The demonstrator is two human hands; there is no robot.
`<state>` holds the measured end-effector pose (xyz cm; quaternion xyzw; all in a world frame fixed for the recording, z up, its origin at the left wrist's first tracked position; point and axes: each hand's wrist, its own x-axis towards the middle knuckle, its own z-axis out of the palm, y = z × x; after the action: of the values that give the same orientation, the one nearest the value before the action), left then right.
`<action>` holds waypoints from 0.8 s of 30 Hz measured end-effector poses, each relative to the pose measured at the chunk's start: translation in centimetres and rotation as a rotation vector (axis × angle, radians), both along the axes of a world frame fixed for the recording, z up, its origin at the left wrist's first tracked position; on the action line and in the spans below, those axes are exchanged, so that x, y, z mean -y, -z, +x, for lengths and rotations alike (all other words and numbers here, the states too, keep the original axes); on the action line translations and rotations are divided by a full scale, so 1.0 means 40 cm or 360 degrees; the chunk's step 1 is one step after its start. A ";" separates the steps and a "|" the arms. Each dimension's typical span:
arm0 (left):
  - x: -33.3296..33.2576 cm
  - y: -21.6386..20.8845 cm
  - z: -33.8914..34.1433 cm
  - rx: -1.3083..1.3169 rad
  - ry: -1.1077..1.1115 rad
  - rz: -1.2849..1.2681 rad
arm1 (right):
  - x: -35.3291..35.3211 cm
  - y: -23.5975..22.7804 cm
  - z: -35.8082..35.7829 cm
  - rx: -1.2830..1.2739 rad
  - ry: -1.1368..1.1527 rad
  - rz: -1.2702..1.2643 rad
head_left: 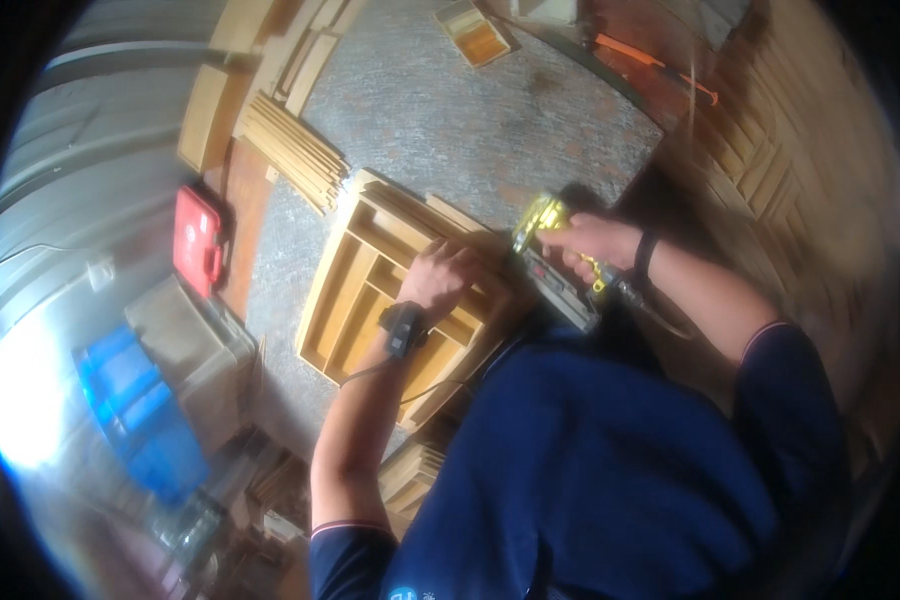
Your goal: Assembling a wooden tray organizer by inserting dividers and securing them with a pneumatic nail gun.
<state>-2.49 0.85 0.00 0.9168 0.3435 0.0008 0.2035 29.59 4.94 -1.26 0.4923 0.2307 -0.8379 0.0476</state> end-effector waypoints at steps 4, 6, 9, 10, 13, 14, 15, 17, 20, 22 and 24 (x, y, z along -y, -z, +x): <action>0.009 0.007 -0.004 0.0078 -0.0070 0.0025 | -0.080 0.029 0.012 -0.0053 0.0321 0.0129; 0.011 0.004 -0.008 -0.0020 -0.0094 -0.0073 | -0.131 0.049 -0.003 -0.0038 0.0401 0.0263; -0.045 -0.044 -0.014 0.0193 -0.0193 -0.0070 | -0.197 0.081 -0.019 0.0012 0.0508 0.0359; -0.079 -0.108 -0.028 0.0203 -0.0285 -0.0040 | -0.222 0.085 -0.028 0.0028 0.0465 0.0439; -0.195 -0.117 -0.153 -0.0060 -0.0616 0.0280 | -0.289 0.077 -0.053 -0.0005 0.0540 0.0481; -0.229 -0.116 -0.186 -0.0232 -0.0764 0.0274 | -0.310 0.061 -0.070 0.0002 0.0500 0.0465; -0.255 -0.119 -0.220 -0.0238 -0.0865 0.0125 | -0.325 0.058 -0.093 -0.0070 0.0499 0.0388; -0.290 -0.107 -0.261 -0.0245 -0.0971 -0.0031 | -0.346 0.050 -0.145 -0.0214 0.0495 0.0221; -0.319 -0.066 -0.289 -0.0195 -0.1083 -0.0507 | -0.369 0.063 -0.228 -0.0329 0.0319 0.0094; -0.319 -0.029 -0.305 -0.0248 -0.0988 -0.0318 | -0.377 0.065 -0.288 -0.0358 0.0251 0.0035; -0.319 -0.002 -0.325 -0.0242 -0.1007 -0.0354 | -0.387 0.069 -0.344 -0.0361 0.0168 0.0055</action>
<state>-15.50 13.63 0.06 0.7345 0.6230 -0.0418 0.2657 15.83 20.44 -4.02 0.4066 0.2228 -0.8855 -0.0316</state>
